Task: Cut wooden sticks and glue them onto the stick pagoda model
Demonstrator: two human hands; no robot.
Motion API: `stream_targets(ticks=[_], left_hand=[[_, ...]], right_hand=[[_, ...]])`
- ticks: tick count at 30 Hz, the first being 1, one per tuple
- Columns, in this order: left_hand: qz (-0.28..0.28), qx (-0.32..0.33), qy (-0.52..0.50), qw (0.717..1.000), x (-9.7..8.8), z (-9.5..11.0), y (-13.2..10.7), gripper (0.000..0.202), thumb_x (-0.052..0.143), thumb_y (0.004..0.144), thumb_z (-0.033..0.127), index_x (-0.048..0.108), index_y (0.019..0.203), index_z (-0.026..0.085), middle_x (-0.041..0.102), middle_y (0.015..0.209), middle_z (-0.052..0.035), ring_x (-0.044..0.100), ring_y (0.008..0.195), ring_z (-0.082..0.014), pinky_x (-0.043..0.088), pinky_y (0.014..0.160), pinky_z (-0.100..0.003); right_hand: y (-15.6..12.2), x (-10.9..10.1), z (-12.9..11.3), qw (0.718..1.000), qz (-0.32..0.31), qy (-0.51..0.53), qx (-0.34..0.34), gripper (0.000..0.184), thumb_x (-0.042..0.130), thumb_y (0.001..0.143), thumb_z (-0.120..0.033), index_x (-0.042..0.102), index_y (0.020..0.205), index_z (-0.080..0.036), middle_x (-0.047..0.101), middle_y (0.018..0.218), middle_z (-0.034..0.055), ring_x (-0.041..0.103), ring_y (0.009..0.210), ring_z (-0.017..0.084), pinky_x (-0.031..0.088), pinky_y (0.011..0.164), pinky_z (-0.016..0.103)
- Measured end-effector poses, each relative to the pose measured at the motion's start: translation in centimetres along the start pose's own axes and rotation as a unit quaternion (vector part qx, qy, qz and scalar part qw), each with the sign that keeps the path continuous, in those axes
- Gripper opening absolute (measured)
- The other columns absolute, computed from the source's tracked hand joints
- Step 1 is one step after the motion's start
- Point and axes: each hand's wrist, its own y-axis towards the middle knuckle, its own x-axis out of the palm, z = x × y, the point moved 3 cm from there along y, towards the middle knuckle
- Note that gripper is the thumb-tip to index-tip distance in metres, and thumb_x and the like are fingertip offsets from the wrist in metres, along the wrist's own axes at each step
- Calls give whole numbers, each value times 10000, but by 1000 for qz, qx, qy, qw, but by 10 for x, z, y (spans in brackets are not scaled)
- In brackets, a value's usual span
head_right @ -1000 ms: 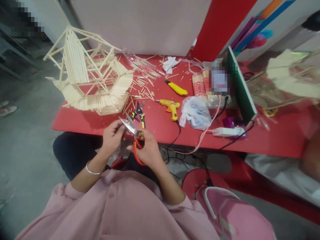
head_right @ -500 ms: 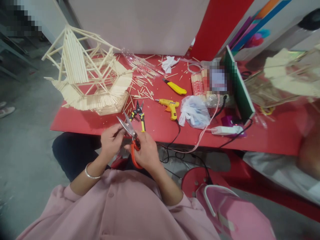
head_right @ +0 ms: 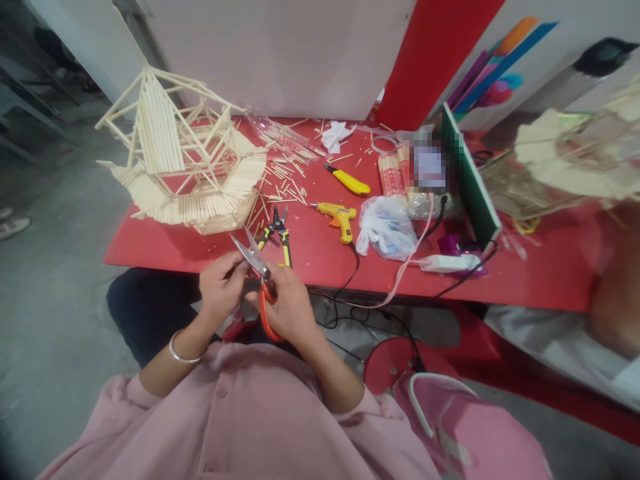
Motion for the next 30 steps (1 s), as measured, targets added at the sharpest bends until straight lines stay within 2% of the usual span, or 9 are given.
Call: stream_targets(ticks=[5, 9, 11, 14, 18, 26, 30], left_hand=[[-19, -50, -31, 998, 4, -7, 0, 155, 581, 889, 221, 733, 863, 204, 710, 710, -5, 654, 641, -143, 522, 646, -250], [-10, -125, -90, 988, 8, -20, 2, 144, 608, 880, 288, 697, 893, 177, 699, 707, -8, 637, 554, -127, 514, 570, -238], [-7, -141, -115, 983, 10, -24, 3, 162, 622, 870, 310, 684, 912, 167, 694, 704, -9, 630, 527, -120, 513, 552, -235], [-22, -135, -134, 982, 12, -22, 5, 151, 628, 864, 301, 684, 915, 170, 695, 707, -9, 634, 550, -119, 527, 581, -238], [-35, -121, -136, 983, 12, -10, 5, 96, 599, 866, 231, 685, 851, 190, 707, 719, -1, 661, 604, -131, 546, 611, -246], [-3, -102, -77, 992, 2, -6, 2, 124, 593, 861, 202, 707, 811, 204, 709, 679, 6, 670, 589, -144, 542, 582, -244], [5, -88, -51, 995, 1, -6, 0, 168, 574, 844, 157, 707, 753, 207, 708, 666, 9, 667, 594, -143, 532, 577, -236]], right_hand=[[0, -5, 3, 1000, -13, -12, 4, 561, 499, 903, -596, 537, 1281, -183, 627, 972, 91, 590, 819, 209, 495, 741, 339], [1, -20, 19, 996, 4, -57, 71, 580, 507, 895, -598, 529, 1325, -209, 656, 1019, 100, 616, 883, 235, 506, 809, 378], [2, -27, 24, 993, 19, -70, 95, 586, 501, 897, -597, 528, 1334, -208, 656, 1024, 103, 618, 890, 243, 503, 823, 393], [2, -26, 20, 995, 7, -72, 65, 608, 520, 887, -597, 512, 1341, -193, 635, 1019, 108, 603, 895, 248, 501, 811, 394], [1, -11, 9, 997, -19, -72, 23, 604, 525, 886, -596, 492, 1340, -198, 613, 1036, 117, 588, 917, 255, 495, 818, 399], [4, 2, 5, 997, -20, -69, 19, 607, 519, 876, -625, 516, 1298, -189, 605, 1024, 121, 587, 905, 257, 493, 802, 393], [4, 4, 6, 998, 4, -58, -7, 558, 498, 901, -600, 554, 1250, -169, 624, 923, 105, 588, 809, 231, 498, 737, 359]])
